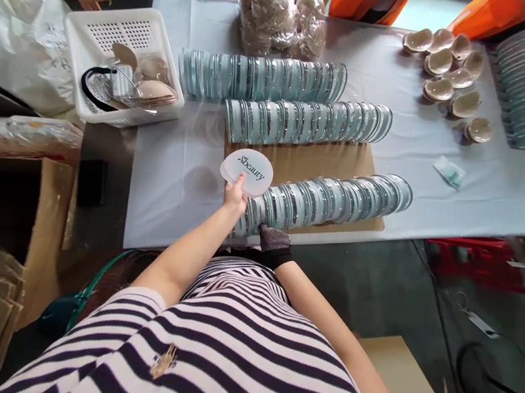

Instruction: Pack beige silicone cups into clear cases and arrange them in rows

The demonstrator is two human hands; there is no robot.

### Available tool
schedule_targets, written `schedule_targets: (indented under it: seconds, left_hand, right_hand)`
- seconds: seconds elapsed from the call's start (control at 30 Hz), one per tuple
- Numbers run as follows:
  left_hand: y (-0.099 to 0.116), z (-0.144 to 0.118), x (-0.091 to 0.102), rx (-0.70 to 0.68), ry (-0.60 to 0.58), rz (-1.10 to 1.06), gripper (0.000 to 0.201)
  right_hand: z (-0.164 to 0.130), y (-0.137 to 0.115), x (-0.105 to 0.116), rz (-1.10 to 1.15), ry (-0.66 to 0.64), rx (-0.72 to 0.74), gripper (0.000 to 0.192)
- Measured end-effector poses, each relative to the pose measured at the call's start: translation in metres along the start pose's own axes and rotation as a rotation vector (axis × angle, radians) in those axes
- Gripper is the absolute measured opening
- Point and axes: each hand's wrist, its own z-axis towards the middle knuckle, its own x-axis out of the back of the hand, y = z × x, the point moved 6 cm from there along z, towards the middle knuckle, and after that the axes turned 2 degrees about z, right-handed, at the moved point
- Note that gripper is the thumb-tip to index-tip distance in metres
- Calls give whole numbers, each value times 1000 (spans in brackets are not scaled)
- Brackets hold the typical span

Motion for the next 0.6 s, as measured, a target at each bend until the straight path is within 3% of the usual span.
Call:
schedule_targets:
  seconds: [0.1, 0.17, 0.23, 0.3, 0.37, 0.5, 0.6]
  left_hand:
    - [-1, -1, 1, -13, -3, 5, 34]
    - [-1, -1, 2, -40, 5, 4, 34]
    - [-1, -2, 2, -73, 14, 4, 31]
    - [0, -2, -1, -102, 29, 9, 29]
    - [1, -2, -5, -126, 48, 11, 30]
    - [1, -1, -17, -157, 69, -13, 36]
    - [-4, -2, -20, -160, 95, 18, 32]
  right_hand:
    - [-3, 2, -1, 394, -3, -63, 15]
    - [-1, 5, -7, 592, -22, -99, 19]
    - [4, 6, -17, 832, -102, -116, 23]
    - [10, 8, -28, 1207, -227, -156, 17]
    - [18, 9, -32, 1497, -318, -182, 25]
    - [31, 20, -23, 1457, -193, -194, 29]
    - [31, 29, -18, 1200, -54, -257, 23]
